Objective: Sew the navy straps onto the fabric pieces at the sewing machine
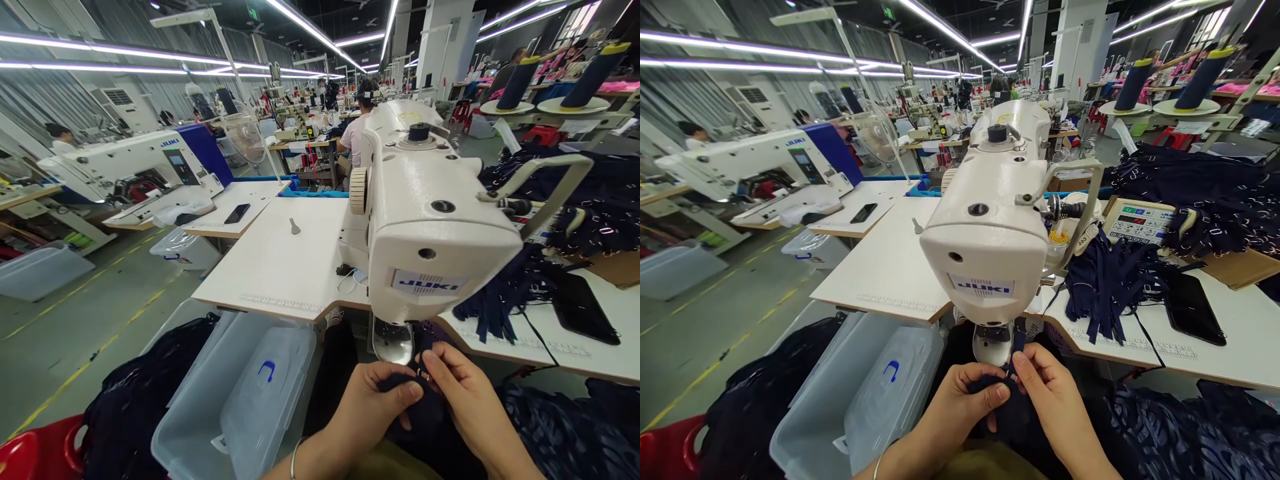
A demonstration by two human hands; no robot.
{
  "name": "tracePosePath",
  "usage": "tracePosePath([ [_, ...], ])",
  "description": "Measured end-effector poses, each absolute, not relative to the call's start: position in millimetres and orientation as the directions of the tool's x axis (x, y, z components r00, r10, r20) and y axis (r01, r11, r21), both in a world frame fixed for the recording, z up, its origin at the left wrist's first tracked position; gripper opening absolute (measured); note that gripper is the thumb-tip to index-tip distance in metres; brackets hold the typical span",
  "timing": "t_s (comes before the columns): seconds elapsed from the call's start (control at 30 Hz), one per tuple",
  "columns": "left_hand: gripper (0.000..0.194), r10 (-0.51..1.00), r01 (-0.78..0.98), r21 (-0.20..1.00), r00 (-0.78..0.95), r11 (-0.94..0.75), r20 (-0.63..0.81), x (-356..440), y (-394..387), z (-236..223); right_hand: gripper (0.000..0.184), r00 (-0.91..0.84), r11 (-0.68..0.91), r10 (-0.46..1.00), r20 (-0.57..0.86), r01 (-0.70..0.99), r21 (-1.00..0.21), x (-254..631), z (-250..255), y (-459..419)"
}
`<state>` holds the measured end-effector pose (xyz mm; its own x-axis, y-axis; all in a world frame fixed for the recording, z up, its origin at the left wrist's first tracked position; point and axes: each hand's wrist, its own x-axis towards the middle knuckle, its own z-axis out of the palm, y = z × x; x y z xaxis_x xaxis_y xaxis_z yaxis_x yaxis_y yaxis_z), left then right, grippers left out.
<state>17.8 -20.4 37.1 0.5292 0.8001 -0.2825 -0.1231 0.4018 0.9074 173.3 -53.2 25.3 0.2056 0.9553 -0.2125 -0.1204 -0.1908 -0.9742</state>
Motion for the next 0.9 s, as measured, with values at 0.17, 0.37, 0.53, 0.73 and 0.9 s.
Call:
tracePosePath([
  [0.17,0.041,0.828,-0.032,0.942,0.487,0.335,-0.278,18.2,-19.0,42.7,0.031,0.193,-0.108,0.974,-0.12,-0.069,-0.992,177.5,26.0,-56.3],
  [0.37,0.024,0.862,0.022,0.976,0.464,0.218,-0.203,18.3,-19.5,40.2,0.016,0.11,0.002,0.994,0.002,0.001,-1.0,181.1,33.0,-58.0],
  [0.53,0.011,0.923,0.14,0.985,0.383,-0.101,0.04,19.1,-23.6,39.0,0.005,0.243,0.216,0.941,0.236,0.107,-0.97,175.7,25.8,-60.9],
  [0.73,0.008,0.842,0.21,0.845,0.359,-0.492,0.402,17.2,-25.5,33.7,0.013,0.197,0.417,0.877,0.439,0.142,-0.897,172.3,17.4,-64.9],
  [0.9,0.015,0.811,0.19,0.816,0.363,-0.547,0.459,16.1,-27.2,28.6,0.013,0.177,0.474,0.849,0.498,0.165,-0.865,174.1,16.0,-64.7],
])
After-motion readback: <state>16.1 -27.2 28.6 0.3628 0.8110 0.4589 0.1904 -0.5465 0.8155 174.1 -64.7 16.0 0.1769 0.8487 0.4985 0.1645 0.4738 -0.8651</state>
